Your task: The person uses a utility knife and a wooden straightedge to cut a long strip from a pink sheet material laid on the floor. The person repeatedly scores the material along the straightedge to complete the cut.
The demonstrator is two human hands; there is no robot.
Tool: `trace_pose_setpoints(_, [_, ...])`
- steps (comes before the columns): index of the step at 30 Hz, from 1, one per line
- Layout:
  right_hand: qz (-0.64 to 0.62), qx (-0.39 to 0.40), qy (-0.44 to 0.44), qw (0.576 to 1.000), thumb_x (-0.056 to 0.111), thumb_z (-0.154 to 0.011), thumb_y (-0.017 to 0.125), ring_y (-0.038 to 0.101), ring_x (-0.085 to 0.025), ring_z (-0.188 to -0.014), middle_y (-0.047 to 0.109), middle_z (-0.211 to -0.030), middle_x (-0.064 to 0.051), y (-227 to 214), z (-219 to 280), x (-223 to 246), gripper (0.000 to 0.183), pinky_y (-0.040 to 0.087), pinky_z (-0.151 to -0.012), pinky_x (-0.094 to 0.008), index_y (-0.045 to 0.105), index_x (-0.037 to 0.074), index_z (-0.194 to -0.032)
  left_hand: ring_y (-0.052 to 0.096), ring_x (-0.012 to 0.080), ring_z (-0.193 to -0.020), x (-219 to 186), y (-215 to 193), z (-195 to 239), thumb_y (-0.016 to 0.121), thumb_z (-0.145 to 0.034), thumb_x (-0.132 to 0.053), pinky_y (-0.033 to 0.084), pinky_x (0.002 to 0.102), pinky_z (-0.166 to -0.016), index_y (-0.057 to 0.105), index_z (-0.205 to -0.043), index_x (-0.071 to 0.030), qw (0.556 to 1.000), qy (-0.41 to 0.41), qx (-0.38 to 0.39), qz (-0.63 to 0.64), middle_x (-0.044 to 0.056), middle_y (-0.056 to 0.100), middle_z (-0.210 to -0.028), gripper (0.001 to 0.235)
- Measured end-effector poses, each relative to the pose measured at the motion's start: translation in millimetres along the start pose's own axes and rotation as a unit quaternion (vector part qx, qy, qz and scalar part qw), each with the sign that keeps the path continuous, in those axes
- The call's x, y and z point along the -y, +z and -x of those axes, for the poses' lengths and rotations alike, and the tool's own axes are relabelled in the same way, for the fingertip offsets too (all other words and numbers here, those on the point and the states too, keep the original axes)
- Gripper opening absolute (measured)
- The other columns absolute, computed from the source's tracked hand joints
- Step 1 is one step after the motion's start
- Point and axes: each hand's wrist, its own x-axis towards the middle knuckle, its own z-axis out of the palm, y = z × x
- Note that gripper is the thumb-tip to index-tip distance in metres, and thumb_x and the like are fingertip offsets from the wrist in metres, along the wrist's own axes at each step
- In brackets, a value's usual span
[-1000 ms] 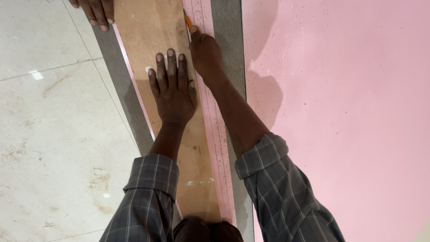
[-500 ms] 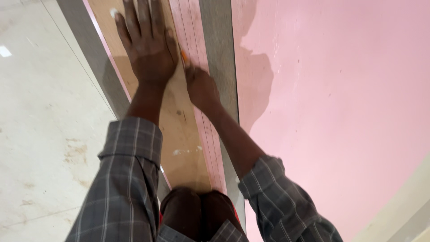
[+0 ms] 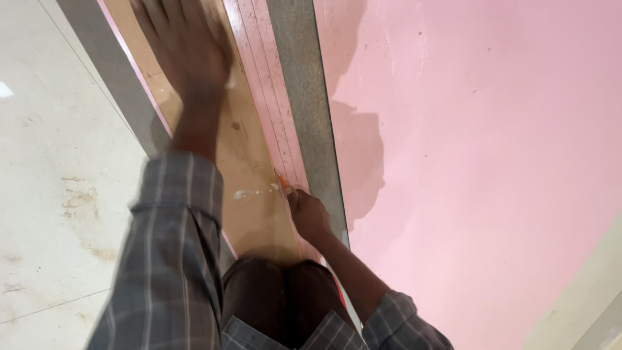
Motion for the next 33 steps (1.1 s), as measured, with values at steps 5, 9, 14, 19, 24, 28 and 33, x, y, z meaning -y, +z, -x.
trace_pose_setpoints(5, [-0.077, -0.015, -0.004, 0.997, 0.048, -0.107, 0.041, 0.068, -0.045, -0.074, 0.066, -0.076, -0.025, -33.2, -30.2, 33.3, 0.057, 0.053, -0.07, -0.053, 0.063, 0.0, -0.086, 0.019, 0.0364, -0.162, -34.5, -19.0, 112.8, 0.029, -0.117, -0.035, 0.011, 0.056, -0.132, 0.03, -0.166, -0.005, 0.998, -0.047, 0.04, 0.014, 0.015, 0.025, -0.173, 0.057])
trace_pose_setpoints(9, [-0.096, -0.084, -0.114, 0.985, 0.039, -0.106, 0.042, 0.068, -0.046, -0.083, 0.07, -0.085, -0.025, -47.7, -125.5, 93.1, 0.048, 0.053, -0.073, -0.054, 0.066, 0.001, -0.09, 0.022, 0.0367, -0.161, -34.1, -3.6, 132.8, 0.026, -0.115, -0.04, 0.01, 0.057, -0.131, 0.032, -0.165, -0.007, 0.996, -0.056, 0.053, 0.033, 0.014, 0.026, -0.172, 0.06])
trace_pose_setpoints(14, [-0.015, -0.113, -0.136, 0.984, 0.046, -0.106, 0.037, 0.068, -0.049, -0.095, 0.071, -0.097, -0.028, -55.2, -212.6, 179.2, 0.059, 0.053, -0.086, -0.057, 0.072, 0.001, -0.091, 0.019, 0.0354, -0.161, -31.0, -6.0, 129.6, 0.026, -0.114, -0.04, 0.008, 0.057, -0.13, 0.032, -0.165, -0.007, 0.993, -0.073, 0.088, 0.037, 0.014, 0.025, -0.172, 0.061])
trace_pose_setpoints(19, [-0.005, -0.116, -0.105, 0.988, 0.05, -0.104, 0.035, 0.07, -0.046, -0.095, 0.072, -0.097, -0.026, -72.5, -222.9, 221.7, 0.063, 0.054, -0.085, -0.055, 0.075, 0.003, -0.092, 0.019, 0.035, -0.161, -31.4, -5.5, 130.4, 0.027, -0.114, -0.038, 0.007, 0.056, -0.13, 0.031, -0.166, -0.008, 0.992, -0.072, 0.093, 0.036, 0.013, 0.023, -0.173, 0.06])
trace_pose_setpoints(24, [-0.048, -0.042, -0.058, 0.996, 0.049, -0.104, 0.031, 0.076, -0.041, -0.087, 0.077, -0.091, -0.022, -82.8, -214.2, 230.1, 0.065, 0.057, -0.081, -0.052, 0.074, 0.003, -0.091, 0.019, 0.0347, -0.162, -31.7, -2.2, 133.4, 0.029, -0.115, -0.036, 0.006, 0.056, -0.132, 0.03, -0.166, -0.01, 0.994, -0.069, 0.076, 0.039, 0.012, 0.024, -0.173, 0.058])
trace_pose_setpoints(28, [-0.029, -0.065, -0.064, 0.995, 0.05, -0.104, 0.033, 0.071, -0.044, -0.097, 0.074, -0.1, -0.025, -70.0, -204.6, 210.7, 0.062, 0.056, -0.085, -0.053, 0.074, 0.003, -0.094, 0.019, 0.0349, -0.162, -30.2, -6.8, 126.8, 0.03, -0.116, -0.034, 0.008, 0.055, -0.131, 0.028, -0.167, -0.01, 0.993, -0.068, 0.089, 0.031, 0.013, 0.023, -0.174, 0.056])
trace_pose_setpoints(33, [0.045, -0.046, -0.077, 0.995, 0.045, -0.107, 0.034, 0.068, -0.049, -0.102, 0.071, -0.106, -0.03, -25.6, -152.4, 109.5, 0.058, 0.052, -0.09, -0.058, 0.072, 0.002, -0.098, 0.018, 0.0336, -0.162, -33.2, -9.5, 129.7, 0.031, -0.116, -0.034, 0.007, 0.054, -0.133, 0.026, -0.166, -0.011, 0.994, -0.07, 0.084, 0.025, 0.011, 0.023, -0.173, 0.056])
